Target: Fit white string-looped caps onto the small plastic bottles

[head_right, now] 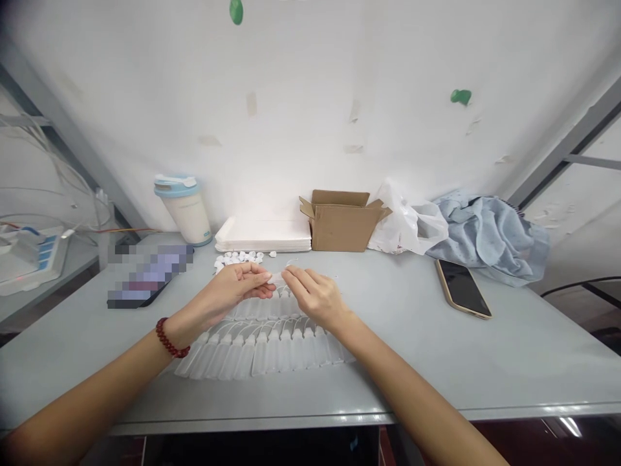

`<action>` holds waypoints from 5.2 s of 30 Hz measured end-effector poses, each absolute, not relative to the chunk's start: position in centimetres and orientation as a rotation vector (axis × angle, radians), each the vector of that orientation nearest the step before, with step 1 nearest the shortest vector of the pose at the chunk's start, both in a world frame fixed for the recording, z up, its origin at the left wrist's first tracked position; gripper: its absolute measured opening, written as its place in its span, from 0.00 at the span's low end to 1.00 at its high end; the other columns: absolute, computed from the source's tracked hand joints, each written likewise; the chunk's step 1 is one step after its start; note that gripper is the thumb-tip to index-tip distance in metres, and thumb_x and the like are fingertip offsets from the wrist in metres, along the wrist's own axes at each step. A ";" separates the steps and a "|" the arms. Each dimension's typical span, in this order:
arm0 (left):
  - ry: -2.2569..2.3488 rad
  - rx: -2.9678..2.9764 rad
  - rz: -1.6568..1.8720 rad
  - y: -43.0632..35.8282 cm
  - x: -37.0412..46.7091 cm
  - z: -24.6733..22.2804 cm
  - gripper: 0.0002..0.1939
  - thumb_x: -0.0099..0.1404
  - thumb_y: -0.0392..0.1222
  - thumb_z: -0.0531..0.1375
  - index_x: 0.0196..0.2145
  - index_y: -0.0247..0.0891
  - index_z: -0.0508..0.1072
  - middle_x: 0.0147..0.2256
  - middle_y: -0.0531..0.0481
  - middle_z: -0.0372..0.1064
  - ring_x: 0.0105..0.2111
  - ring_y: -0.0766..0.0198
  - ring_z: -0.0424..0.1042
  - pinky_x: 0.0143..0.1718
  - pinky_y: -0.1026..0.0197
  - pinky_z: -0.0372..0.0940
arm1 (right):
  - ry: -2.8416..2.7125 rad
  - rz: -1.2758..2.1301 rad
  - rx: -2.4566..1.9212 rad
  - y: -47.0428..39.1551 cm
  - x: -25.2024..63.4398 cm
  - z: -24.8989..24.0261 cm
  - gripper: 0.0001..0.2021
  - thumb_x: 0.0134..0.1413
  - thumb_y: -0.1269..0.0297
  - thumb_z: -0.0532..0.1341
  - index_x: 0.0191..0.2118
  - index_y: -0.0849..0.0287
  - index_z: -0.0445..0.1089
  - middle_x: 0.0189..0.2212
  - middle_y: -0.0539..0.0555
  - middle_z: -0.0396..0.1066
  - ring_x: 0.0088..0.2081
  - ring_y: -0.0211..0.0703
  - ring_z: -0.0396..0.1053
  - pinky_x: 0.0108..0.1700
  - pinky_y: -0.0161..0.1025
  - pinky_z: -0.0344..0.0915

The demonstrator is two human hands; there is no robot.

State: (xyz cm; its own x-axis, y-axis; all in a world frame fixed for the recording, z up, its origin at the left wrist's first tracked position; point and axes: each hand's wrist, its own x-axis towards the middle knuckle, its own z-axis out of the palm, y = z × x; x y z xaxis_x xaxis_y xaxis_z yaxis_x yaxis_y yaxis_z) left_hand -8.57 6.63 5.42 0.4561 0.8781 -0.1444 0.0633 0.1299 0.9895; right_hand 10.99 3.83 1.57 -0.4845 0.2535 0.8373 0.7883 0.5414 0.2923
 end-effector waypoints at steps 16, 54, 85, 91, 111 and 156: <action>0.895 1.880 1.015 6.1 -8.7 5.3 0.07 0.55 0.41 0.64 0.30 0.36 0.72 0.30 0.52 0.72 0.32 0.64 0.72 0.36 0.62 0.68 | -1.922 -0.442 -0.943 3.8 10.6 0.6 0.09 0.58 0.73 0.57 0.43 0.58 0.67 0.36 0.55 0.76 0.35 0.39 0.74 0.32 0.31 0.69; 0.800 2.183 0.874 5.2 -8.7 6.3 0.13 0.66 0.42 0.53 0.28 0.36 0.72 0.27 0.51 0.69 0.29 0.65 0.67 0.32 0.64 0.62 | -1.951 -0.057 -0.944 2.6 10.4 2.5 0.08 0.61 0.63 0.55 0.42 0.60 0.68 0.24 0.52 0.69 0.23 0.36 0.66 0.25 0.33 0.63; 0.803 1.946 0.711 5.7 -8.6 5.3 0.21 0.67 0.52 0.49 0.24 0.36 0.68 0.24 0.52 0.67 0.22 0.68 0.67 0.26 0.65 0.64 | -1.987 0.040 -0.921 2.7 10.4 3.0 0.08 0.62 0.64 0.53 0.44 0.58 0.65 0.31 0.55 0.68 0.29 0.38 0.66 0.30 0.35 0.65; 0.825 2.066 0.743 5.2 -8.3 5.5 0.22 0.68 0.49 0.48 0.22 0.36 0.67 0.22 0.51 0.67 0.24 0.66 0.66 0.27 0.64 0.62 | -2.077 0.035 -0.986 2.3 10.4 3.1 0.11 0.64 0.63 0.48 0.42 0.60 0.65 0.27 0.53 0.66 0.27 0.39 0.64 0.28 0.35 0.62; 0.874 2.264 0.701 5.1 -8.4 5.9 0.20 0.69 0.46 0.46 0.25 0.37 0.67 0.26 0.52 0.68 0.26 0.64 0.66 0.29 0.63 0.58 | -2.012 0.378 -1.085 2.0 10.2 3.9 0.14 0.63 0.59 0.49 0.38 0.61 0.68 0.29 0.54 0.69 0.29 0.38 0.65 0.32 0.34 0.60; 1.299 2.755 0.439 11.6 -13.2 3.6 0.15 0.65 0.37 0.46 0.35 0.34 0.73 0.34 0.41 0.69 0.40 0.52 0.67 0.40 0.54 0.61 | -1.564 0.464 -1.587 8.7 18.5 0.7 0.17 0.51 0.59 0.53 0.41 0.64 0.72 0.37 0.58 0.72 0.32 0.44 0.66 0.36 0.39 0.62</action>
State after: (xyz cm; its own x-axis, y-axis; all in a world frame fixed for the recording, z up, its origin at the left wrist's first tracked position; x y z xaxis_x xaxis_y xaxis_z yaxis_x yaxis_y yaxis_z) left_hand -13.22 11.56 3.59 0.6032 0.7644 0.2279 0.7460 -0.6417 0.1780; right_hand 18.51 8.72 0.68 0.1531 0.9449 0.2894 0.6346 0.1305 -0.7617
